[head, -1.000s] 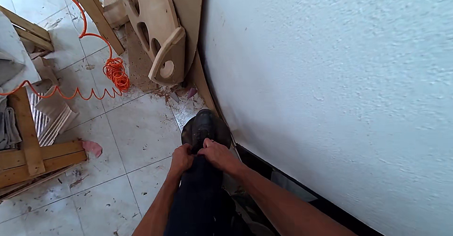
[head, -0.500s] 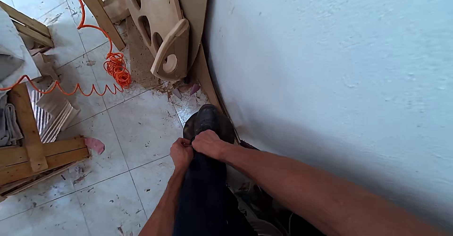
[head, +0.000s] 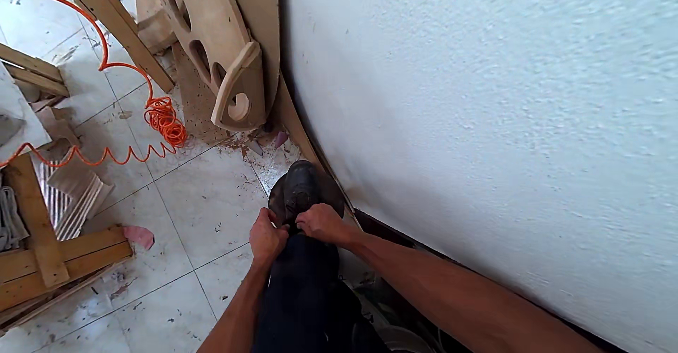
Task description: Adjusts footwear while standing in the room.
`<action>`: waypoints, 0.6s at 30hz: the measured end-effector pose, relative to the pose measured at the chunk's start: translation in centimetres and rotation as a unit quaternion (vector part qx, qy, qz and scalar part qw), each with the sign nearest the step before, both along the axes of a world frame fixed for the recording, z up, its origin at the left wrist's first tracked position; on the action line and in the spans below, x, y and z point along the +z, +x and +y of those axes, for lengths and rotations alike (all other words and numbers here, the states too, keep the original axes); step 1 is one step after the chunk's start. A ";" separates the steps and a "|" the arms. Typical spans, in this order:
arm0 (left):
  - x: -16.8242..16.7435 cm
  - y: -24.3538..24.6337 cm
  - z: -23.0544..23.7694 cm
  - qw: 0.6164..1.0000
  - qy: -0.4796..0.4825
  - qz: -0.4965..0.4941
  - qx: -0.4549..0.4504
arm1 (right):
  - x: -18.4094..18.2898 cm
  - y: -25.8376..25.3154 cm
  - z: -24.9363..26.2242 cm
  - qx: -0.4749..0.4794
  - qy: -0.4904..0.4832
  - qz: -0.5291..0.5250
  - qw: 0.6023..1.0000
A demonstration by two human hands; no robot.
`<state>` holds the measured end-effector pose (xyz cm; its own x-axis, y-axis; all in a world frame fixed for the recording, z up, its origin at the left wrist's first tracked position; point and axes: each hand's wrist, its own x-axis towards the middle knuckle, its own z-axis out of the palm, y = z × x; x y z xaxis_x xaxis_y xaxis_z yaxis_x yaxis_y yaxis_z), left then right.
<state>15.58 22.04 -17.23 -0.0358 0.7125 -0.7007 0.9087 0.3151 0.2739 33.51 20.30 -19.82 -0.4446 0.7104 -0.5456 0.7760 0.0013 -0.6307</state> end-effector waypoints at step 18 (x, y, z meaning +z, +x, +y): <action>1.4 4.0 3.2 0.806 -0.091 0.143 -0.567 | 2.0 0.2 -1.8 -0.091 0.025 -0.032 0.995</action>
<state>19.58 25.24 -15.84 0.3878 0.2873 -0.8758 0.6583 -0.7514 0.0451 33.70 18.48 -17.80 -0.2719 0.8033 -0.5299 0.8047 -0.1122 -0.5830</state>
